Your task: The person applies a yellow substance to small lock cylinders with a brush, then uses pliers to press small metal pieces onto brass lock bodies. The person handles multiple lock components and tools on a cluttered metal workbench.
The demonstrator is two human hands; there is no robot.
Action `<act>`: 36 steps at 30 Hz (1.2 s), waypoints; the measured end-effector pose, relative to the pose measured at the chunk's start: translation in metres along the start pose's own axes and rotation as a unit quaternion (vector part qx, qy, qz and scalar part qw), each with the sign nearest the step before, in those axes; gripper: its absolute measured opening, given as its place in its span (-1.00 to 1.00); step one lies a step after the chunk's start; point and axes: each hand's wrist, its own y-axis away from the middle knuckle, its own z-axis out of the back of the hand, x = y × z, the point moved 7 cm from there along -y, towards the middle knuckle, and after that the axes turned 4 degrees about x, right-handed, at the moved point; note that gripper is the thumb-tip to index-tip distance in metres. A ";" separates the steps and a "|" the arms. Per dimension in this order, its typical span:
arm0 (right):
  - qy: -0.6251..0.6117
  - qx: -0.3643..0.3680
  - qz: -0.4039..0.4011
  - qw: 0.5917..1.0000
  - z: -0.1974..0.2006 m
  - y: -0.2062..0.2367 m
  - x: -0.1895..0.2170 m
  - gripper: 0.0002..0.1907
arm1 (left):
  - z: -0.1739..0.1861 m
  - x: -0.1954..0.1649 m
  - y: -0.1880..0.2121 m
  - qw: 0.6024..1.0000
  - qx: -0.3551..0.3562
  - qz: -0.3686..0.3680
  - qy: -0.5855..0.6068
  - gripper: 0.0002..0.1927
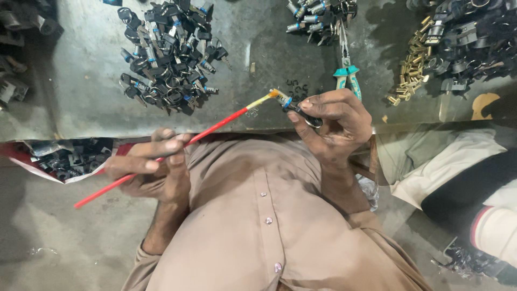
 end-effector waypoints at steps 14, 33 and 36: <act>-0.021 0.002 0.003 1.000 0.001 -0.002 -0.003 -0.70 | -0.014 -0.031 -0.014 0.987 0.124 -0.097 -0.042 -0.68; -0.022 -0.009 0.012 1.000 0.001 -0.005 0.000 -0.71 | -0.033 -0.069 -0.032 0.948 0.285 -0.071 -0.124 -0.75; -0.012 -0.007 0.025 1.000 0.001 -0.007 0.000 -0.70 | -0.042 -0.082 -0.039 0.928 0.339 -0.117 -0.101 -0.90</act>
